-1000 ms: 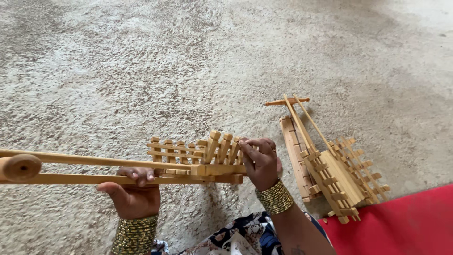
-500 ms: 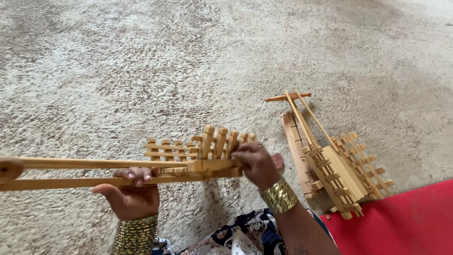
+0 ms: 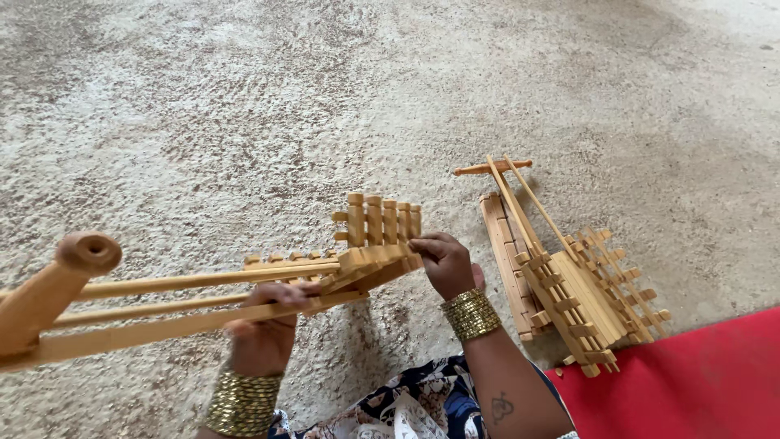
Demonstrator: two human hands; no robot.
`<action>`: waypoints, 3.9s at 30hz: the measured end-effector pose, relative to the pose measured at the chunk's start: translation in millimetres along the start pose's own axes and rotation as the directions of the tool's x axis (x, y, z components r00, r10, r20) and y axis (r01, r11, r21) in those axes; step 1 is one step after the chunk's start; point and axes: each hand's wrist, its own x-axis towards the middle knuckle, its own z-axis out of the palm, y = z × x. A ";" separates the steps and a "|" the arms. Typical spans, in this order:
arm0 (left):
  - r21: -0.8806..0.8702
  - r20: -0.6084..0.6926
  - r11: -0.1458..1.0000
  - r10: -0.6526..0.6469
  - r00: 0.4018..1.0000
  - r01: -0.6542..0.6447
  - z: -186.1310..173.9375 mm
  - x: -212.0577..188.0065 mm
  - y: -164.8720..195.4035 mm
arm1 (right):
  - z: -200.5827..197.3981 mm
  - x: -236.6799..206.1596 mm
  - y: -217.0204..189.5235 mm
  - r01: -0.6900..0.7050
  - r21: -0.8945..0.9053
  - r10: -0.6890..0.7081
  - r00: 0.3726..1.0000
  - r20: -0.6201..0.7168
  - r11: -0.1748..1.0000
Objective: The person assembles a small wooden toy cart by hand, inserting dowels and slats into a frame. They repeatedly adjust and reposition the components to fit them together, then rotate the assembled toy to inspect it.
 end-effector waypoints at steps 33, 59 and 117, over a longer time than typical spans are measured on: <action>0.893 0.062 0.450 -0.141 0.988 0.009 35.4 1.3 -10.0 | -36.7 -1.9 -77.7 -0.229 -0.256 0.277 0.946 0.169 0.939; 0.930 -0.081 0.348 -0.112 0.990 0.115 39.6 -5.1 -12.6 | -24.4 -19.5 -92.6 -0.042 0.089 0.031 0.992 0.120 0.995; 0.856 -0.141 0.494 -0.062 0.988 0.153 28.9 5.0 8.0 | -1.6 -0.2 -4.1 -0.079 0.158 0.084 0.996 -0.022 0.984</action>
